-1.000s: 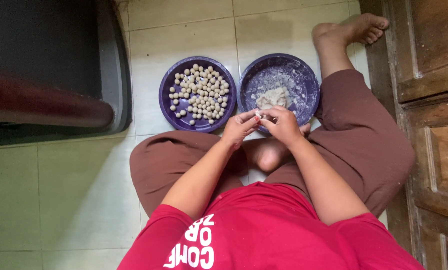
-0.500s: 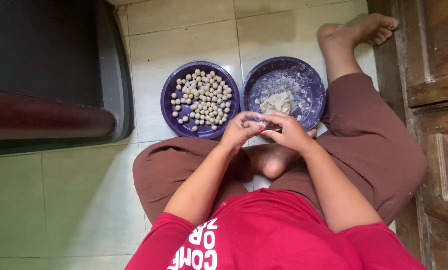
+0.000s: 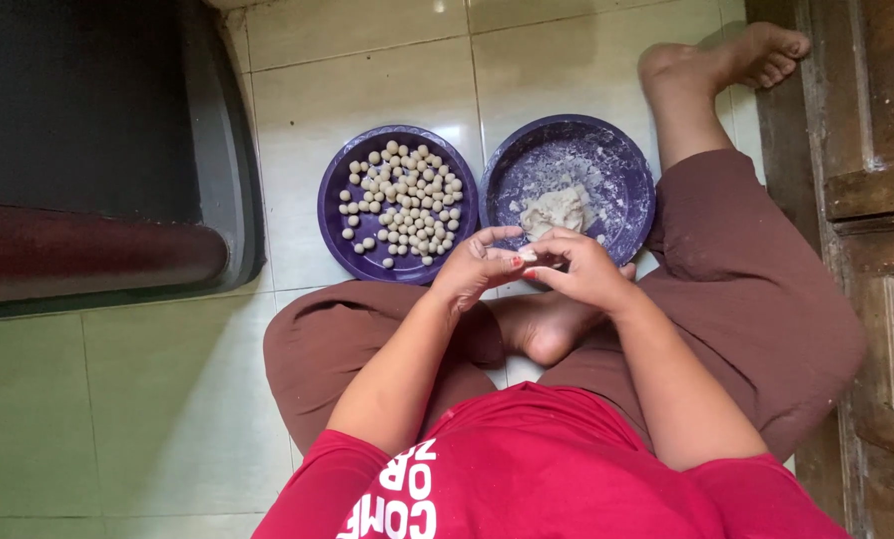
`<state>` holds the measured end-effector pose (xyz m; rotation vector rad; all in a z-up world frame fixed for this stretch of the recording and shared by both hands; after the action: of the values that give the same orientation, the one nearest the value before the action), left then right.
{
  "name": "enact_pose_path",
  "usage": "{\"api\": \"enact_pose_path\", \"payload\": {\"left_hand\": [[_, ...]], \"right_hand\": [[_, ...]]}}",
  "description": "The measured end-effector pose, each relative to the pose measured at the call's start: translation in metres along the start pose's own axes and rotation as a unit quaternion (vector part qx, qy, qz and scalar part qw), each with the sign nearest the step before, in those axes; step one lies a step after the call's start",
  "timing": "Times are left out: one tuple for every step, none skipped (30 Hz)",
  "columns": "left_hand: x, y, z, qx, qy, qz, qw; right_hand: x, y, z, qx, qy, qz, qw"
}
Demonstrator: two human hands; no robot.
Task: Pinching small pieces of dough from a mass and rolling them into small spheres between the palms.
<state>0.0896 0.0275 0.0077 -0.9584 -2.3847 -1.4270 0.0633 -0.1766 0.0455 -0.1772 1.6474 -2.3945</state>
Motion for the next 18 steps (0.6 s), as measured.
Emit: {"api": "enact_pose_path", "payload": {"left_hand": [[0.000, 0.002, 0.000, 0.000, 0.001, 0.001, 1.000], [0.001, 0.002, 0.000, 0.003, 0.007, 0.001, 1.000], [0.002, 0.003, 0.000, 0.006, 0.013, 0.000, 1.000], [0.002, 0.001, -0.002, 0.006, 0.013, 0.001, 1.000], [0.003, 0.000, -0.004, 0.010, 0.015, 0.005, 1.000], [0.003, 0.000, -0.006, 0.013, 0.016, 0.009, 1.000], [0.001, -0.003, -0.004, 0.013, 0.016, 0.008, 1.000], [-0.002, -0.007, -0.002, 0.010, 0.012, 0.019, 1.000], [-0.004, -0.010, -0.001, 0.007, 0.009, 0.029, 1.000], [-0.006, -0.012, 0.000, 0.007, 0.008, 0.029, 1.000], [-0.008, -0.013, 0.001, 0.006, 0.009, 0.038, 0.999], [-0.010, -0.015, 0.002, 0.004, 0.010, 0.047, 0.999], [-0.012, -0.015, 0.003, 0.004, 0.010, 0.047, 0.999], [-0.013, -0.016, 0.003, 0.000, 0.016, 0.049, 0.999], [-0.014, -0.016, 0.004, -0.004, 0.021, 0.050, 0.999], [-0.017, -0.017, 0.003, -0.005, 0.021, 0.051, 0.998], [-0.019, -0.019, 0.003, -0.010, 0.022, 0.054, 0.998], [-0.021, -0.021, 0.002, -0.015, 0.023, 0.057, 0.998]], "right_hand": [[-0.002, -0.003, 0.001, -0.001, -0.001, -0.001, 1.000], [-0.002, -0.005, 0.002, -0.017, -0.004, -0.011, 1.000], [-0.003, -0.007, 0.004, -0.033, -0.006, -0.021, 0.999], [-0.002, -0.001, 0.002, -0.033, -0.007, -0.022, 0.999], [-0.001, 0.005, 0.001, -0.038, 0.007, -0.031, 0.999], [-0.001, 0.010, 0.001, -0.044, 0.020, -0.038, 0.998], [-0.001, 0.008, 0.003, -0.044, 0.020, -0.038, 0.998], [-0.001, 0.006, 0.004, -0.028, 0.010, -0.046, 0.999], [-0.001, 0.005, 0.006, -0.013, 0.000, -0.053, 0.999], [-0.002, 0.003, 0.006, -0.012, 0.000, -0.053, 0.999], [-0.003, 0.001, 0.007, 0.013, -0.002, -0.047, 0.999], [-0.004, -0.001, 0.007, 0.038, -0.005, -0.041, 0.998], [-0.006, -0.007, 0.008, 0.037, -0.005, -0.041, 0.998], [-0.007, -0.013, 0.008, 0.065, -0.012, -0.035, 0.997], [-0.009, -0.020, 0.007, 0.092, -0.019, -0.029, 0.995], [-0.009, -0.014, 0.007, 0.092, -0.019, -0.029, 0.995], [-0.010, -0.008, 0.006, 0.121, -0.029, -0.030, 0.992], [-0.009, -0.001, 0.005, 0.151, -0.040, -0.030, 0.987]]}}
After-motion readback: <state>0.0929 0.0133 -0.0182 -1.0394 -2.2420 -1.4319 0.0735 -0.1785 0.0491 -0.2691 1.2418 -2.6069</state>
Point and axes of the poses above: each hand's wrist, its own x-axis away from the middle knuckle, its own z-axis out of the back of the hand, y = z × x, the point moved 2 cm from there along -x, towards the middle knuckle, and after that the axes turned 3 degrees about -z, right-handed, at the moved point
